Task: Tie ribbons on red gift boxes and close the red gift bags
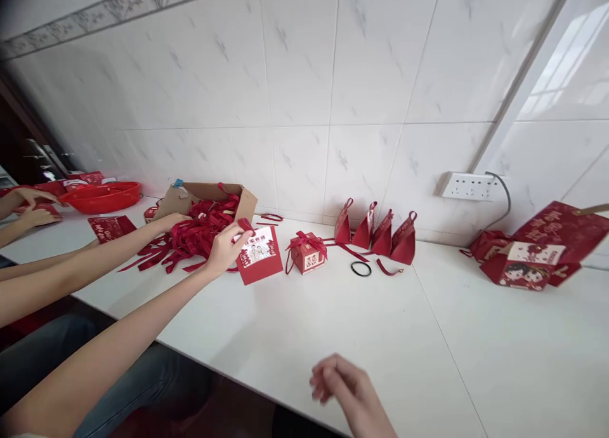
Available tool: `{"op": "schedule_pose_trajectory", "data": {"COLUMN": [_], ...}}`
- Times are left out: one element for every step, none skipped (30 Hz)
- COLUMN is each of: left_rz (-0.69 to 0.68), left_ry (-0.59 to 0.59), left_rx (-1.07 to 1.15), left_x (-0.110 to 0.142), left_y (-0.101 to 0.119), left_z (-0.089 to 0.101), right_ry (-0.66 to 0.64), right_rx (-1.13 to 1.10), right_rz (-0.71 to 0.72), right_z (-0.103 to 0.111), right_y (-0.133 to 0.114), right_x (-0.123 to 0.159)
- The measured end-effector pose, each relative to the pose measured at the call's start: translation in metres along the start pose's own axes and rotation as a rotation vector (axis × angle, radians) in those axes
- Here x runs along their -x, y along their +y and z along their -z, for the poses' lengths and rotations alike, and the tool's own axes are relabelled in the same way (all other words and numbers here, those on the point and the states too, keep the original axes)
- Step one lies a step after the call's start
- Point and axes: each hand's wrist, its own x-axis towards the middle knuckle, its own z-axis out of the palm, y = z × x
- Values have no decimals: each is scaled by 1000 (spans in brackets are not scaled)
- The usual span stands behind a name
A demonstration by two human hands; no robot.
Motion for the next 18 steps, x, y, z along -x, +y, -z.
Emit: {"op": "schedule_pose_trajectory", "data": {"left_rz": [-103, -241, -421, -570, -680, -730, -721, -695, -676, -673, -681, -690, -699, -707, -711, -699, -659, -588], "left_ry": [-34, -73, -97, -88, -58, -17, 21, 46, 59, 62, 65, 70, 74, 75, 67, 43, 6, -42], "left_rx": [34, 79, 135, 188, 239, 281, 310, 333, 348, 357, 360, 361, 360, 358, 360, 372, 395, 430], "left_x": [12, 25, 37, 50, 61, 70, 77, 81, 84, 84, 83, 81, 78, 76, 74, 73, 73, 74], "left_y": [18, 36, 53, 70, 85, 98, 109, 118, 125, 131, 135, 138, 140, 142, 144, 146, 149, 151], "left_z": [-7, -15, -24, -34, -44, -54, -64, -72, -80, -87, -92, -97, -100, -102, -102, -101, -99, -97], "right_ry": [39, 121, 226, 337, 442, 511, 536, 520, 477, 426, 381, 355, 347, 348, 345, 334, 321, 306], "right_rx": [48, 94, 149, 218, 297, 382, 464, 534, 588, 628, 659, 685, 709, 730, 743, 739, 713, 671], "right_rz": [93, 182, 274, 377, 485, 582, 664, 723, 755, 763, 758, 753, 747, 741, 740, 738, 733, 721], "right_z": [7, 12, 17, 20, 23, 25, 28, 30, 32, 35, 38, 42, 45, 49, 52, 55, 57, 59], "right_y": [-9, -18, -24, -28, -31, -32, -32, -33, -34, -35, -37, -40, -43, -47, -50, -53, -55, -57], "right_x": [-4, -8, -12, -16, -19, -23, -26, -29, -32, -35, -37, -39, -41, -43, -44, -45, -46, -47]}}
